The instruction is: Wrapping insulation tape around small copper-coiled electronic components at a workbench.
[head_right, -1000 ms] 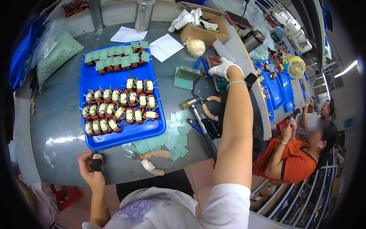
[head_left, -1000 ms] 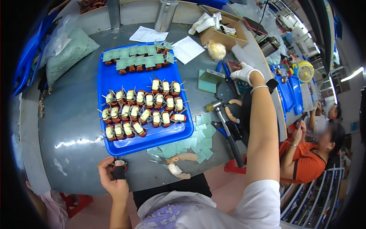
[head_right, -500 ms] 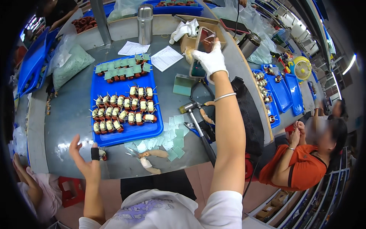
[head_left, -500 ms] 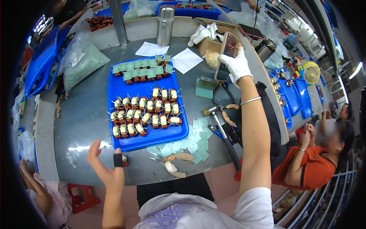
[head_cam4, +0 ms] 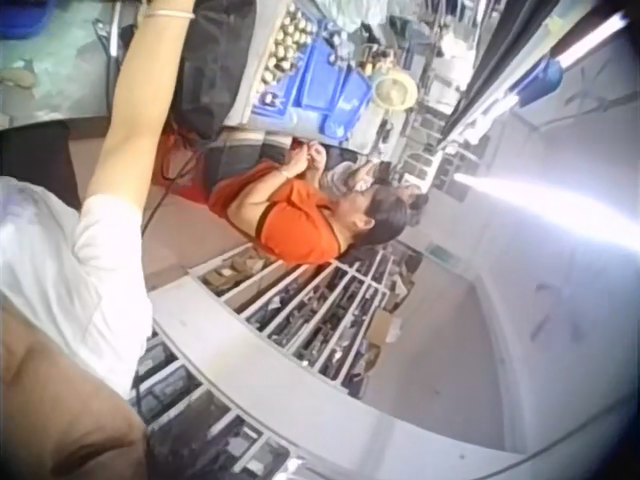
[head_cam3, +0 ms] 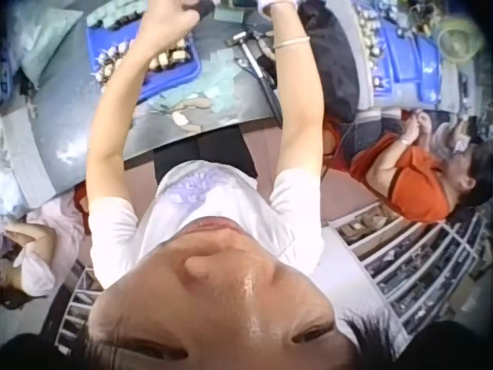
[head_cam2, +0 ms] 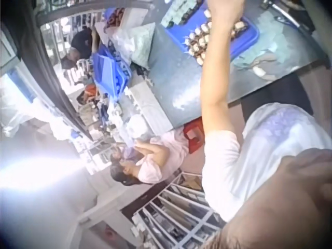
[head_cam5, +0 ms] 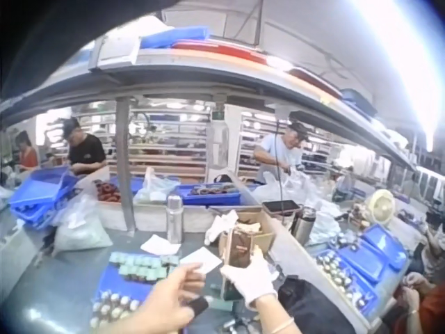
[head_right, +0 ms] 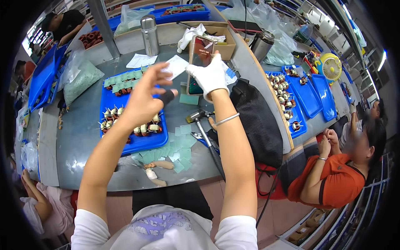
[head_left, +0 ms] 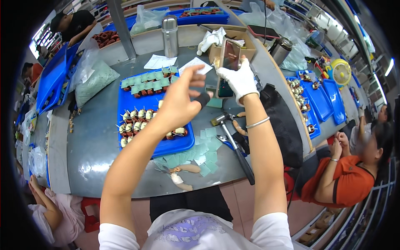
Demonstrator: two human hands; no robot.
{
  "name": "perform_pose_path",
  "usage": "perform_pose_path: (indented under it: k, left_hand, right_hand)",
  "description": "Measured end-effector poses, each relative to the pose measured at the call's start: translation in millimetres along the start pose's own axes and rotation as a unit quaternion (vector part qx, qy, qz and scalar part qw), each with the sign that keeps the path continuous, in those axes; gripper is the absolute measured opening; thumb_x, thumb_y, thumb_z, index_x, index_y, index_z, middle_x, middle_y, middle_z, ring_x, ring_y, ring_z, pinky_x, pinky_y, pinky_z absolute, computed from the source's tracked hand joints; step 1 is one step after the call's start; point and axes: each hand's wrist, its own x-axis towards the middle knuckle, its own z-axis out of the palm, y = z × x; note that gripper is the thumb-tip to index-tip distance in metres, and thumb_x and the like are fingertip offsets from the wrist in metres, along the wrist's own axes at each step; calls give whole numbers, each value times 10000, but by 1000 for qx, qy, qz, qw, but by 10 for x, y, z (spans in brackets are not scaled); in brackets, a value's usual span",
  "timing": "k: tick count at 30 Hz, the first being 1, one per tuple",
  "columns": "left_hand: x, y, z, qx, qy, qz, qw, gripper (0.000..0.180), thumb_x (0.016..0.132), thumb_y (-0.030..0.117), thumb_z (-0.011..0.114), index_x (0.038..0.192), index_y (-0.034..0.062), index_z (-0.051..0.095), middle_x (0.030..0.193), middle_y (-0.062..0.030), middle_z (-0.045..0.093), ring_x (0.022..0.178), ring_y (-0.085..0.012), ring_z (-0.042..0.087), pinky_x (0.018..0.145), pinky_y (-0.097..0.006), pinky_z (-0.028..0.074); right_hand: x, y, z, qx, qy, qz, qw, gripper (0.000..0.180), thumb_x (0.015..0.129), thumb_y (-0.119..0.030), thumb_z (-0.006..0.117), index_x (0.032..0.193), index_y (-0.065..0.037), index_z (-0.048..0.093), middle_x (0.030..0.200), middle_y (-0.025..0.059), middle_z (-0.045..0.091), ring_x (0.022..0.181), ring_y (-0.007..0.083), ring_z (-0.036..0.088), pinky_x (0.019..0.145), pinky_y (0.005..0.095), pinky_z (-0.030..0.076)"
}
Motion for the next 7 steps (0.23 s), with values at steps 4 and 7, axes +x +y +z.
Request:
perform_pose_path:
  k: [4, 7]
  left_hand:
    - [-108, 858, -414, 92, 87, 310, 942, 722, 762, 188, 785, 1378, 39, 440, 1231, -167, 608, 1109, -239, 612, 885, -335, 528]
    - [-260, 1226, -850, 249, 88, 422, 867, 978, 713, 526, 792, 1438, 19, 375, 1309, -215, 561, 1183, -334, 578, 928, -393, 513]
  right_hand:
    - [97, 200, -88, -108, 35, -8, 993, 990, 637, -246, 857, 1407, 92, 334, 1289, 211, 557, 1167, 257, 559, 979, 309, 450]
    - [76, 69, 9, -93, 24, 28, 995, 935, 617, -277, 855, 1341, 102, 401, 1220, 201, 596, 1075, 245, 602, 902, 311, 494]
